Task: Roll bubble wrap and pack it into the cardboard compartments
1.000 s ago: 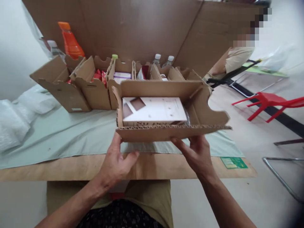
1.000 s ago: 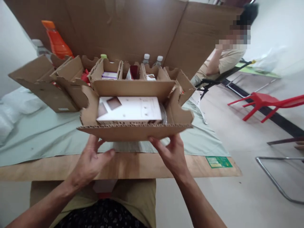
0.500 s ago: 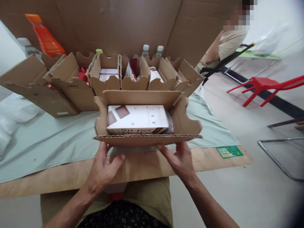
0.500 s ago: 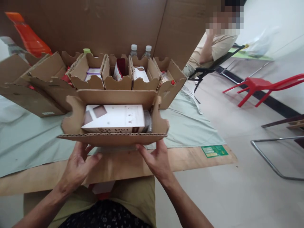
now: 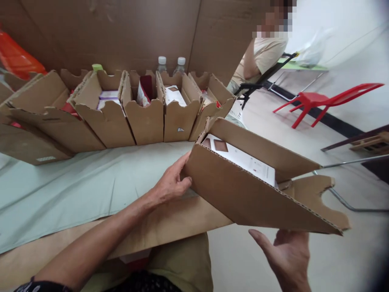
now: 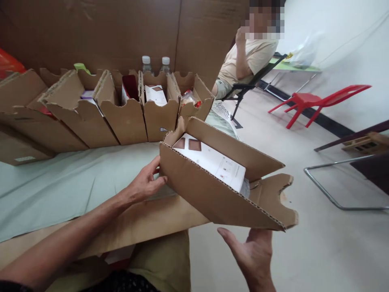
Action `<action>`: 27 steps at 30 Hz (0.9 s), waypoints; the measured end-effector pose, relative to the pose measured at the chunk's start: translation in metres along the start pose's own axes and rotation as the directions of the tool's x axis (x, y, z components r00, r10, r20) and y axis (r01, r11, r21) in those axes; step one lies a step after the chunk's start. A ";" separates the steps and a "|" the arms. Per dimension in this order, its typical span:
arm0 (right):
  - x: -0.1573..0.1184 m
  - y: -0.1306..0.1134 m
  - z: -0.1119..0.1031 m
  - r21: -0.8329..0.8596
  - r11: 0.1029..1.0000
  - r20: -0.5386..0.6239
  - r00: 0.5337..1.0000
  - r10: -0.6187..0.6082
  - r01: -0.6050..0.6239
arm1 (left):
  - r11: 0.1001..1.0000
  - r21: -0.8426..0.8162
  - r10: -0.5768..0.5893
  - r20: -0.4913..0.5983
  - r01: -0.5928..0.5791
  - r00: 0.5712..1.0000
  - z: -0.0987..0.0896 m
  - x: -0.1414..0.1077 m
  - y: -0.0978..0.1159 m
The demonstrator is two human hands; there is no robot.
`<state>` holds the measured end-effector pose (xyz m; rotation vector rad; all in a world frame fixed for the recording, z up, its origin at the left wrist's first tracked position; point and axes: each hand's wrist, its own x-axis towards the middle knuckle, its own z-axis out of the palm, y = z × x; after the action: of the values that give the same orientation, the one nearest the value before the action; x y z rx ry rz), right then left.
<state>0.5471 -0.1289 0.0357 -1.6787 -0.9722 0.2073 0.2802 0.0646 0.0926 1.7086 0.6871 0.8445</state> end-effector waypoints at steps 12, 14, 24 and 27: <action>0.039 -0.014 0.022 -0.032 0.995 -0.150 0.984 -0.094 0.090 | 0.988 0.152 0.032 0.043 -0.038 0.999 0.023 0.064 -0.028; 0.047 -0.024 0.029 0.000 0.986 -0.249 0.955 -0.159 0.165 | 0.944 0.330 0.003 0.034 -0.014 0.999 0.033 0.073 -0.036; 0.169 0.006 0.035 -0.093 0.987 -0.310 0.939 -0.152 0.129 | 0.614 0.761 -0.051 0.303 -0.210 0.952 0.007 0.004 -0.042; 0.217 0.003 0.070 -0.191 0.957 -0.149 0.957 -0.249 0.219 | 0.580 0.784 -0.066 0.316 -0.221 0.947 0.008 0.004 -0.040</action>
<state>0.6471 0.0710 0.0814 -1.6884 -1.0722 -0.1834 0.2881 0.0744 0.0535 2.6636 0.8486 0.2535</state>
